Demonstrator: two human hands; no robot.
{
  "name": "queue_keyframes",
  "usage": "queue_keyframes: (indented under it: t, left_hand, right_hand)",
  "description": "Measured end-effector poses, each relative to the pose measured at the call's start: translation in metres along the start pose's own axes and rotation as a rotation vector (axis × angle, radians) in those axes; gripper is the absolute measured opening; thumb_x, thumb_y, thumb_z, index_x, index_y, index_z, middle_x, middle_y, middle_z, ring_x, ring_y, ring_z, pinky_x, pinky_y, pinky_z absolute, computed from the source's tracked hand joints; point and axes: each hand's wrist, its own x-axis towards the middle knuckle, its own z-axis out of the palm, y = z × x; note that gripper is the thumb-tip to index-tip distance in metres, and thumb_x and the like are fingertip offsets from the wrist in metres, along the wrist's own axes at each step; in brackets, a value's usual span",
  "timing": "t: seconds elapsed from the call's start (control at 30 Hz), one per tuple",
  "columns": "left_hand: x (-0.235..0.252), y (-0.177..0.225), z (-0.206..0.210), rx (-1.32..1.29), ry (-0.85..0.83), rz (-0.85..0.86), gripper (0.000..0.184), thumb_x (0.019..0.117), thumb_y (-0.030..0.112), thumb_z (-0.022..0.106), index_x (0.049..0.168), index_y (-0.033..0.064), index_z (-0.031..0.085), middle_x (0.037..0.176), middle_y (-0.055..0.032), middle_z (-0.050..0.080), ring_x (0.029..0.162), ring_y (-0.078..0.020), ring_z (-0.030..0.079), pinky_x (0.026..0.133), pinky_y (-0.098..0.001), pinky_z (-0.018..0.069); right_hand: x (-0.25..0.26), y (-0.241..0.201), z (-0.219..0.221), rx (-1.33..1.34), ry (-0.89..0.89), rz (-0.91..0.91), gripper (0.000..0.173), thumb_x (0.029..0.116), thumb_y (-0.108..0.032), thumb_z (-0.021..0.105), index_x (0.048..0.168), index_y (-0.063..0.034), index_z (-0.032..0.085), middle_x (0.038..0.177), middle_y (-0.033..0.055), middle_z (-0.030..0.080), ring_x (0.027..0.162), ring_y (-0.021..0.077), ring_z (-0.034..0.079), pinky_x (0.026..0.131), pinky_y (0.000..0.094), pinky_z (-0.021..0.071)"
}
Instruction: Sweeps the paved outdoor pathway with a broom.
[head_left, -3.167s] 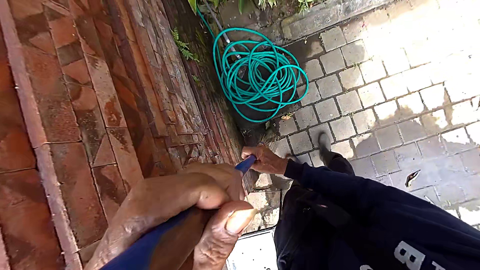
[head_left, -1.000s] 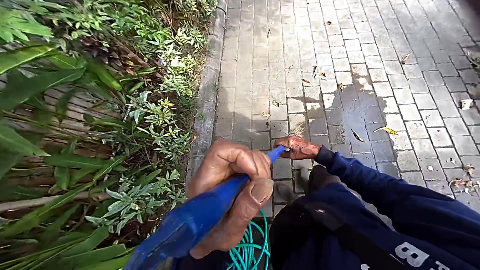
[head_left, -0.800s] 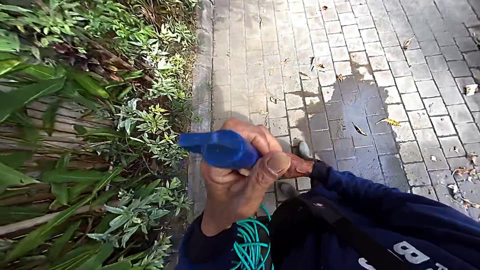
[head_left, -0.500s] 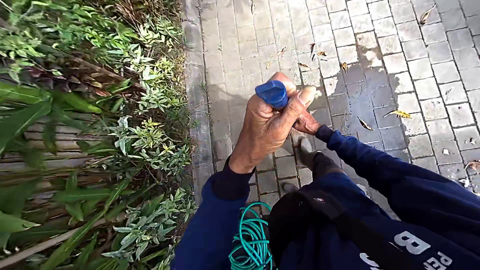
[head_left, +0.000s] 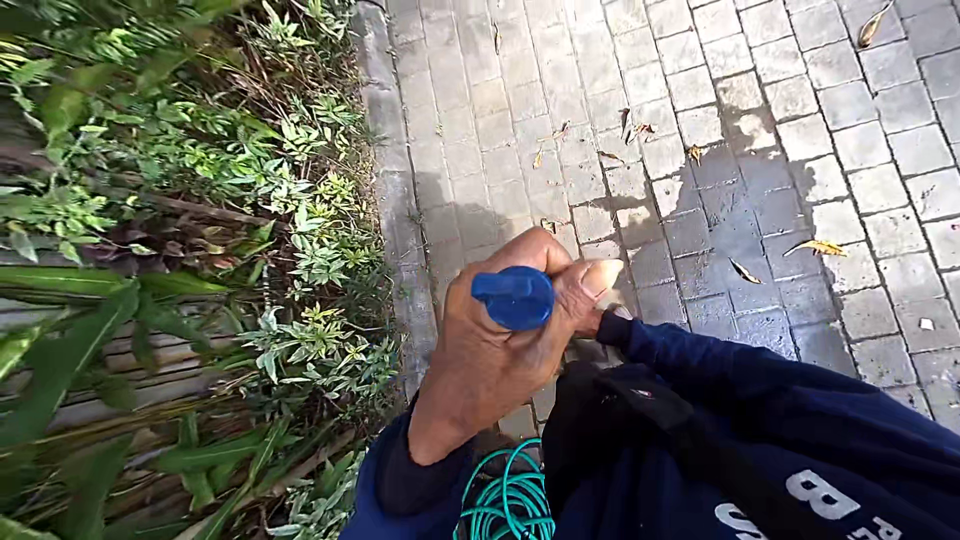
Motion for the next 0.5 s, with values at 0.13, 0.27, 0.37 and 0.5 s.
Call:
queue_keyframes:
  t: [0.13, 0.27, 0.37, 0.5]
  left_hand:
    - [0.028, -0.052, -0.029, 0.020, -0.007, -0.003, 0.016, 0.1010, 0.014, 0.063, 0.086, 0.0130, 0.058, 0.068, 0.0057, 0.055, 0.055, -0.0032, 0.052, 0.051, -0.0177, 0.0458]
    - [0.055, -0.081, -0.072, -0.029, -0.051, 0.076, 0.014, 0.1016, 0.013, 0.062, 0.088, 0.0103, 0.058, 0.074, 0.0008, 0.058, 0.061, -0.0070, 0.055, 0.055, -0.0192, 0.0482]
    - [0.076, -0.087, -0.102, -0.046, -0.055, 0.210, 0.015, 0.1025, 0.012, 0.059, 0.088, 0.0088, 0.058, 0.077, 0.0005, 0.058, 0.064, -0.0061, 0.055, 0.056, -0.0188, 0.0465]
    - [0.094, -0.068, -0.131, -0.090, -0.087, 0.280, 0.015, 0.1013, 0.013, 0.061, 0.087, 0.0100, 0.058, 0.077, 0.0024, 0.060, 0.068, -0.0073, 0.059, 0.065, -0.0244, 0.0533]
  right_hand:
    - [0.052, 0.033, -0.025, -0.118, 0.080, 0.045, 0.033, 0.0988, -0.024, 0.066, 0.116, 0.0039, 0.070, 0.103, 0.0266, 0.071, 0.101, 0.0420, 0.069, 0.092, 0.0628, 0.0501]
    - [0.113, 0.083, -0.082, -0.411, 0.409, 0.113, 0.029, 0.0939, -0.026, 0.069, 0.118, -0.0104, 0.072, 0.107, 0.0172, 0.074, 0.100, 0.0374, 0.071, 0.084, 0.0638, 0.0543]
    - [0.138, 0.057, -0.130, -0.462, 0.546, 0.155, 0.027, 0.0941, -0.024, 0.070, 0.114, -0.0061, 0.072, 0.105, 0.0200, 0.073, 0.099, 0.0401, 0.071, 0.084, 0.0647, 0.0532]
    - [0.143, 0.020, -0.150, -0.518, 0.603, 0.103, 0.024, 0.0931, -0.025, 0.071, 0.107, -0.0055, 0.073, 0.099, 0.0173, 0.074, 0.092, 0.0353, 0.072, 0.079, 0.0594, 0.0551]
